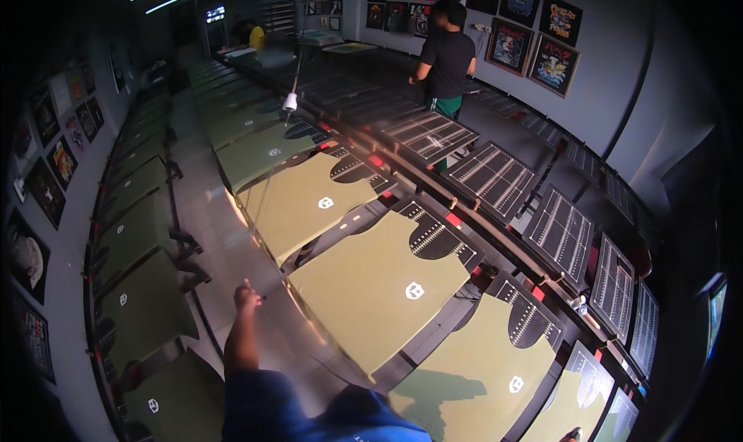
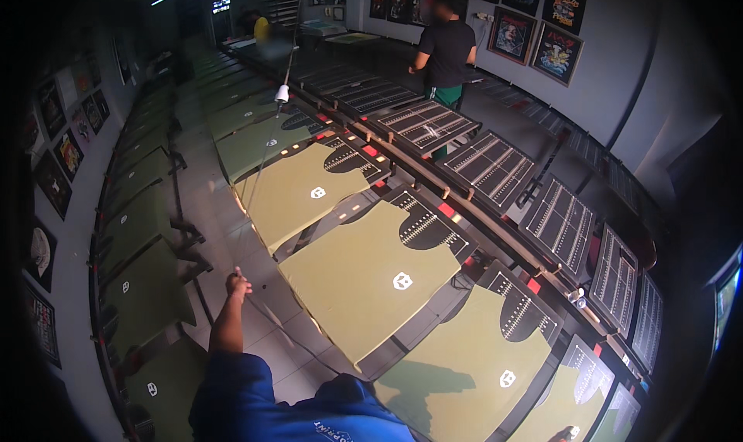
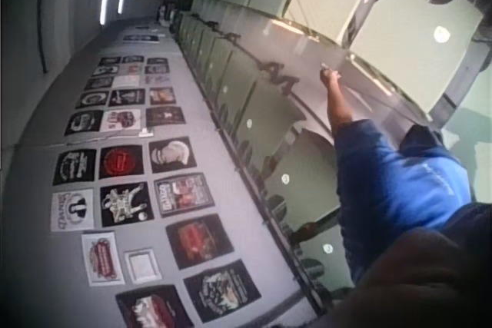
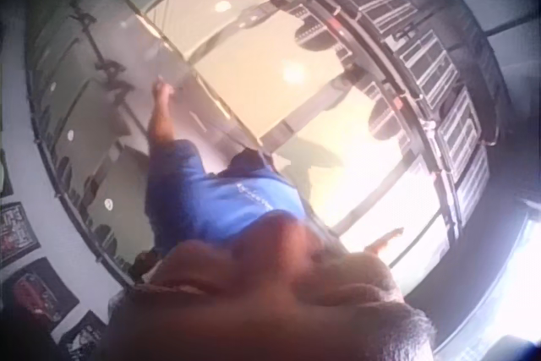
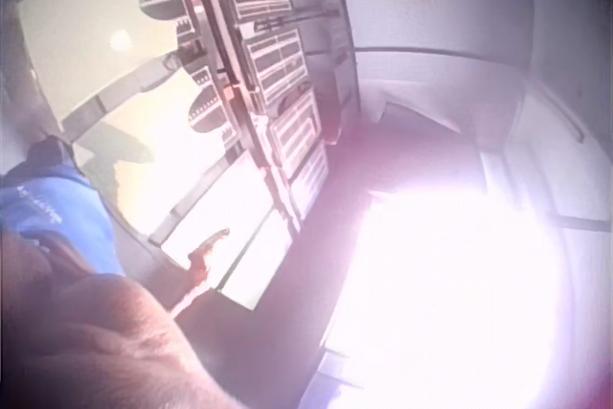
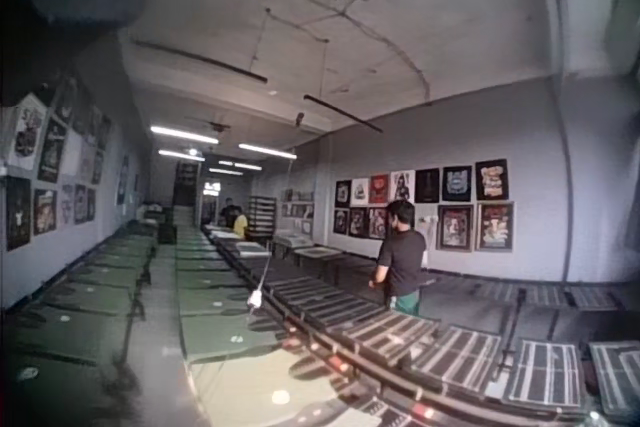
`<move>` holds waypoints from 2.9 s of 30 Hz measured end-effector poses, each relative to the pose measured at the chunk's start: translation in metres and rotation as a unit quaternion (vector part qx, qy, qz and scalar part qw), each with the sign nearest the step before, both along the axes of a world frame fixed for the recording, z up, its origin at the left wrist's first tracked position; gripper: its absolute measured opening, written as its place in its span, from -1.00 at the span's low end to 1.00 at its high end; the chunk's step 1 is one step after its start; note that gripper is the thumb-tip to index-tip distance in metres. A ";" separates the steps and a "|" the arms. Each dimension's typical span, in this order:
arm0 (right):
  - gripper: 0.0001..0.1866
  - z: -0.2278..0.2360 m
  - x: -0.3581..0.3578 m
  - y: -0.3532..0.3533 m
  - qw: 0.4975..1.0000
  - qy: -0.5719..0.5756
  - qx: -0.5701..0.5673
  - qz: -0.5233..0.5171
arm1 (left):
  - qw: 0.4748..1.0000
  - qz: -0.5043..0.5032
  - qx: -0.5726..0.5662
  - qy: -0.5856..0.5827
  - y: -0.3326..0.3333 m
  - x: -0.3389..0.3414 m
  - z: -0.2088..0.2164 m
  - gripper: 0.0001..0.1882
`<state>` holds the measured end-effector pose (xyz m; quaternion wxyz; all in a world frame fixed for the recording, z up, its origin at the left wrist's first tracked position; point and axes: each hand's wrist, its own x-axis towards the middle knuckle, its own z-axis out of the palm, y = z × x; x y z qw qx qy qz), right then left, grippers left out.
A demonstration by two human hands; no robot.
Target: The person uses a heat gun to apply heat to a logo on a green t-shirt laid out on a screen printing frame. They move the heat gun across the logo area and then proceed to the next shirt in the row, repeating the process.
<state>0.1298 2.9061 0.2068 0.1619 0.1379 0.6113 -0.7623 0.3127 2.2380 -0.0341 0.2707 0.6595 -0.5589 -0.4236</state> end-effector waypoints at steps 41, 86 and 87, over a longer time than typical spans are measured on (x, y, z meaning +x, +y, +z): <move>-0.49 -0.008 -0.067 0.178 0.992 -0.065 0.014 0.105 | 0.939 -0.244 -0.216 -0.107 0.321 -0.156 -0.018 -0.57; -0.55 -0.040 -0.098 0.140 0.991 -0.057 0.110 0.040 | 0.921 -0.172 -0.311 -0.157 0.329 -0.180 -0.008 -0.65; -0.55 -0.041 -0.093 0.138 0.990 -0.046 0.128 0.031 | 0.918 -0.172 -0.320 -0.160 0.331 -0.178 -0.008 -0.66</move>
